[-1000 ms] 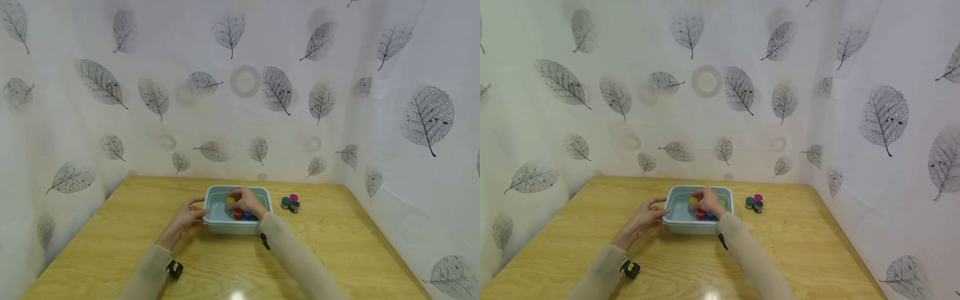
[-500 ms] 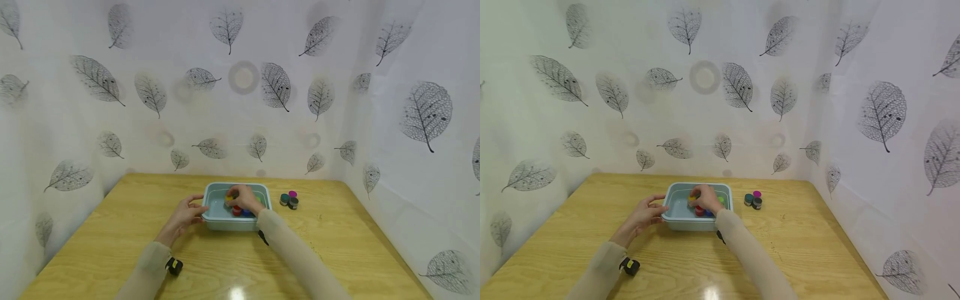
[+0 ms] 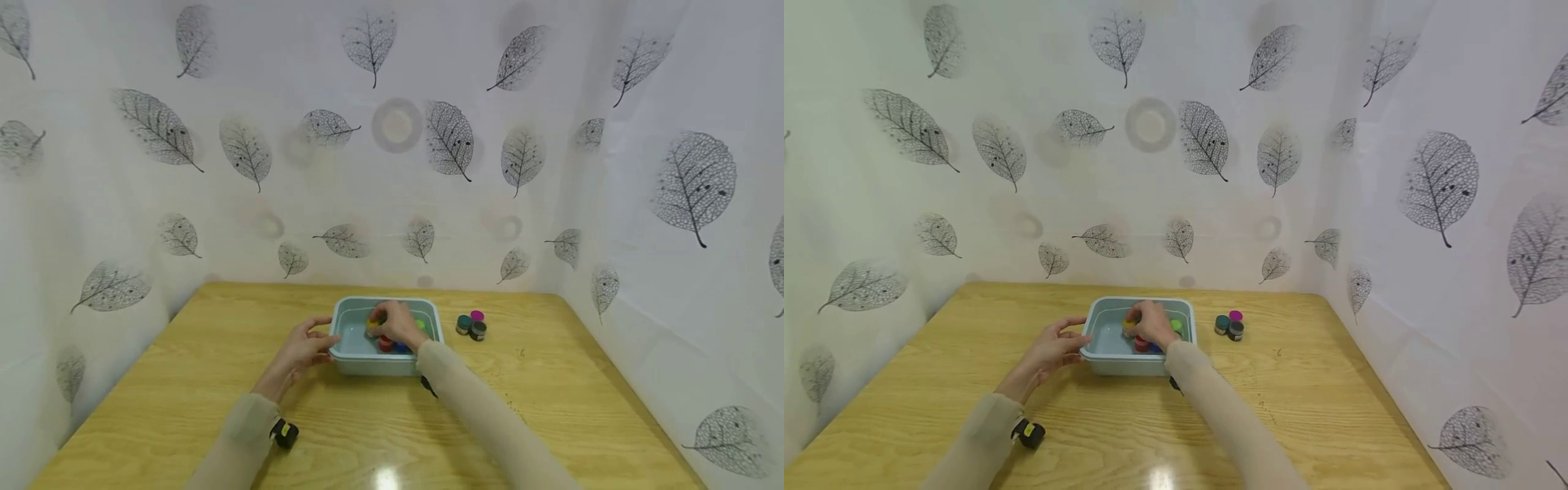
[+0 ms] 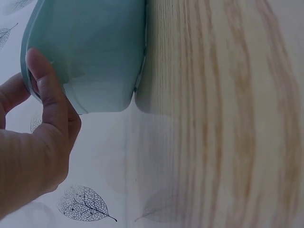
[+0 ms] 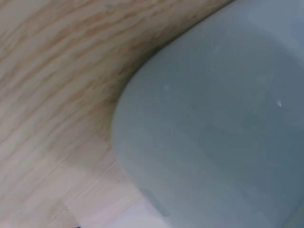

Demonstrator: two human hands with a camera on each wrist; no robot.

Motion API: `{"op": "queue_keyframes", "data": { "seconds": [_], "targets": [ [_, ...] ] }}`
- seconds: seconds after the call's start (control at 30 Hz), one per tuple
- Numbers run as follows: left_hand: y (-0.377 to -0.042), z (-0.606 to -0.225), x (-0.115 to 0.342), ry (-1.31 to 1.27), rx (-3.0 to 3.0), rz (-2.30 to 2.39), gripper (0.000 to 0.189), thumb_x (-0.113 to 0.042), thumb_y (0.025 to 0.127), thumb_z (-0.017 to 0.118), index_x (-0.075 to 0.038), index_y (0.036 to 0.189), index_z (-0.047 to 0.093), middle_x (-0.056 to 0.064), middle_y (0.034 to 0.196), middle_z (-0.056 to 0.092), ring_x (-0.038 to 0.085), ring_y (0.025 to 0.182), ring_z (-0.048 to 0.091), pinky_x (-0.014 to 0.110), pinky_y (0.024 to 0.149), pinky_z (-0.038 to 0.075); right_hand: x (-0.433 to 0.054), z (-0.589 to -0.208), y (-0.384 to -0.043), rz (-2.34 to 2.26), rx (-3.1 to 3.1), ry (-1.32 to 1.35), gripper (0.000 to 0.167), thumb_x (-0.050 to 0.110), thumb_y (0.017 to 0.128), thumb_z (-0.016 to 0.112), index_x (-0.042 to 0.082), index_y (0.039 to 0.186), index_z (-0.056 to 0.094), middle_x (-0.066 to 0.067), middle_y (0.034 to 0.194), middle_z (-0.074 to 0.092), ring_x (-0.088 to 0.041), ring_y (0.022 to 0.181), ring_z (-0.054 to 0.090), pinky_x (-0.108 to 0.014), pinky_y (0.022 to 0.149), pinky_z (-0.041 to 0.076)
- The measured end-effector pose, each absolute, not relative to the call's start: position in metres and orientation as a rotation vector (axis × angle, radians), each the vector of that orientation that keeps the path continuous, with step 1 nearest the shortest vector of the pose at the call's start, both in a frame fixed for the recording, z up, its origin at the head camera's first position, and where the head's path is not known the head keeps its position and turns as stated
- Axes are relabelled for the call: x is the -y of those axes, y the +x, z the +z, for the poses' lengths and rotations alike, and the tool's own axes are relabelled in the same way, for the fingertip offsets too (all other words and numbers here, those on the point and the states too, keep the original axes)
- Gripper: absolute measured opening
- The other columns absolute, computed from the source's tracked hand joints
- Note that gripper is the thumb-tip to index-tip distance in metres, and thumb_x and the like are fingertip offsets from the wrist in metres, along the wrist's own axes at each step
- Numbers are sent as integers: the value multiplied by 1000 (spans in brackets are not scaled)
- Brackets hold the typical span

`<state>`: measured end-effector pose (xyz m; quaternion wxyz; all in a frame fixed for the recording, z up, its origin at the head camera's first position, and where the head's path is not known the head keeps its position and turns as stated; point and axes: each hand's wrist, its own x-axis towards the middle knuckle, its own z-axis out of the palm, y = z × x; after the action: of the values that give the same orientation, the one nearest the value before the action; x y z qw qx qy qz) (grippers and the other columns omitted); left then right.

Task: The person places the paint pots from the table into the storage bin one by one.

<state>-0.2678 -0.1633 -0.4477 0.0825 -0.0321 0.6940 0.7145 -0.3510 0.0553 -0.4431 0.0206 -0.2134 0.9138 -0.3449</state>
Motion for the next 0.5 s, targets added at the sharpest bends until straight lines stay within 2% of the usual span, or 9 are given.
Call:
{"op": "queue_keyframes", "data": {
  "seconds": [0.3,0.5],
  "targets": [
    [-267,-450,165,-106,-2079,2124,60,-6,90,69,-3,143,41,8,90,63,15,75,65,26,63,58,-53,-447,-353,-1035,-2876,-628,20,14,78,82,9,95,74,-4,97,72,-17,90,65,-28,78,56],
    [-267,-447,163,-95,-2076,2131,60,-6,90,69,-2,143,40,7,89,62,14,73,64,25,62,58,-52,-445,-352,-986,-2870,-614,28,24,77,84,12,100,74,-2,104,72,-17,95,65,-32,84,56]
  ]
}}
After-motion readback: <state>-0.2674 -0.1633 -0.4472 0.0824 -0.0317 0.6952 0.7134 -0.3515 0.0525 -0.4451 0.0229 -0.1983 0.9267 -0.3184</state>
